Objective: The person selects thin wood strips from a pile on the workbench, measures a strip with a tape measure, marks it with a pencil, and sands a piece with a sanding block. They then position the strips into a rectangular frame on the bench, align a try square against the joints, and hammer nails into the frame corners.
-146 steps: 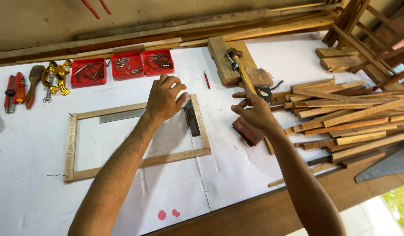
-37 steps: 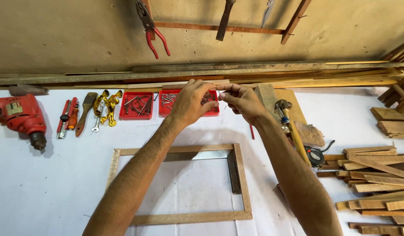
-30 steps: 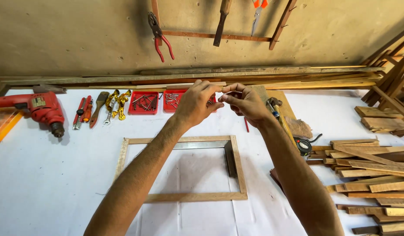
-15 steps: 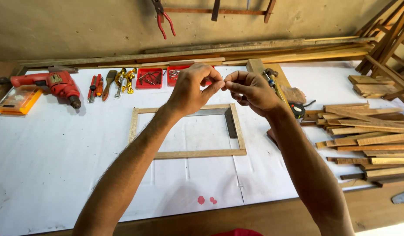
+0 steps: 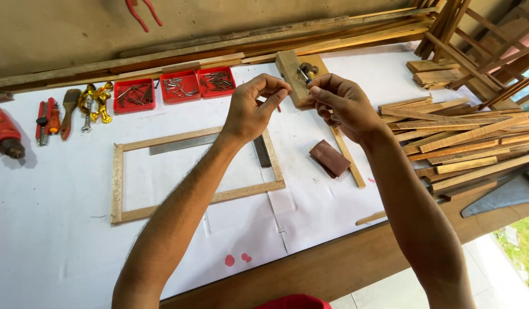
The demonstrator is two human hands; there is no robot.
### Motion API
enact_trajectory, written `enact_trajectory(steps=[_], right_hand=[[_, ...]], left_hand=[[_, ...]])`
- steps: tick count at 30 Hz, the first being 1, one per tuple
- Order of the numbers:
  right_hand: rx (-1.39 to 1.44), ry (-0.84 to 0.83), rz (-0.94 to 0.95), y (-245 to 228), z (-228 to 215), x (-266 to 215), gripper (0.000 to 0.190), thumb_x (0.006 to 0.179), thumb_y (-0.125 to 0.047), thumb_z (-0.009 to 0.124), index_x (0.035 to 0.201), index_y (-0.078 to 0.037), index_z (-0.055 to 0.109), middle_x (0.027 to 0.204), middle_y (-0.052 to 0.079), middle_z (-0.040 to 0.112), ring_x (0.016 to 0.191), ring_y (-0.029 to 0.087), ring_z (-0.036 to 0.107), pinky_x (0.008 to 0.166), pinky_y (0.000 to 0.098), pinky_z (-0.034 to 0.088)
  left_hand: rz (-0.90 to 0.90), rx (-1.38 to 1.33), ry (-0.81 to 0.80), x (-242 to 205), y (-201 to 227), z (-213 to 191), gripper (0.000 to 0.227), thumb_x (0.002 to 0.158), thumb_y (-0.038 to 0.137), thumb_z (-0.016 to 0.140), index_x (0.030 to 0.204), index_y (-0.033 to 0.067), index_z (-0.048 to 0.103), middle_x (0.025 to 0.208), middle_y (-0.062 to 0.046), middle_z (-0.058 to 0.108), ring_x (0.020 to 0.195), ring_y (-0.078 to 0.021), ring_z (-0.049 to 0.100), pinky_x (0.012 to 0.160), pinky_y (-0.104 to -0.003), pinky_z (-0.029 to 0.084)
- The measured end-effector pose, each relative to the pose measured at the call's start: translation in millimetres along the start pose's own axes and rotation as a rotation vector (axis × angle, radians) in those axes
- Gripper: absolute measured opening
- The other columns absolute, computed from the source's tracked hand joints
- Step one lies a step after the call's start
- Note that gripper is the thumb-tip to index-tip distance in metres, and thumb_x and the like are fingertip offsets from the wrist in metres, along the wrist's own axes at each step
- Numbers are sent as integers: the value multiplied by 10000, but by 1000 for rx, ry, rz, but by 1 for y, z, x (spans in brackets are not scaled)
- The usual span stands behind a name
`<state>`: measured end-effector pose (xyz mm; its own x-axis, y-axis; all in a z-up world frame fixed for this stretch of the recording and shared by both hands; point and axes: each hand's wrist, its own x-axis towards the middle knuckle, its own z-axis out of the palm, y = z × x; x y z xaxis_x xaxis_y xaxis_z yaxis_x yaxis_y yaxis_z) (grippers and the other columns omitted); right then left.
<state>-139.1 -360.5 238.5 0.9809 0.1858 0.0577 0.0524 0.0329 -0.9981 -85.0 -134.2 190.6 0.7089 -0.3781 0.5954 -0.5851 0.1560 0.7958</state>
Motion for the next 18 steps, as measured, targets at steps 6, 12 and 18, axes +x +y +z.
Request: enact_trajectory(steps=[6,12,18], right_hand=[[8,216,51,32,-75,12,196,1003,-254,707,1086,-82,659,862,-8,680,608,50,518,500,195,390],[-260,352,134,84,-118,29,273,959,-263,750,1110,-42,701,872,18,719,623,50,546,535,188,466],[-988,304,89,163,-143,69,493,922,-375,808,1239,-41,630,1043,114,723,825,147,658,641,282,508]], left_hand=[[-104,-44,-24,24,-47,17,74,1048,136,646,1085,98,698,998,-6,767,910,-75,718,777,-253,601],[-186,-4,-28,39,-118,51,134,1031,111,655,1131,104,743,987,-8,756,881,-73,681,804,-249,597],[-304,45,22,59,-156,70,150,1009,122,662,1111,139,770,1029,28,773,795,-65,646,734,-241,584]])
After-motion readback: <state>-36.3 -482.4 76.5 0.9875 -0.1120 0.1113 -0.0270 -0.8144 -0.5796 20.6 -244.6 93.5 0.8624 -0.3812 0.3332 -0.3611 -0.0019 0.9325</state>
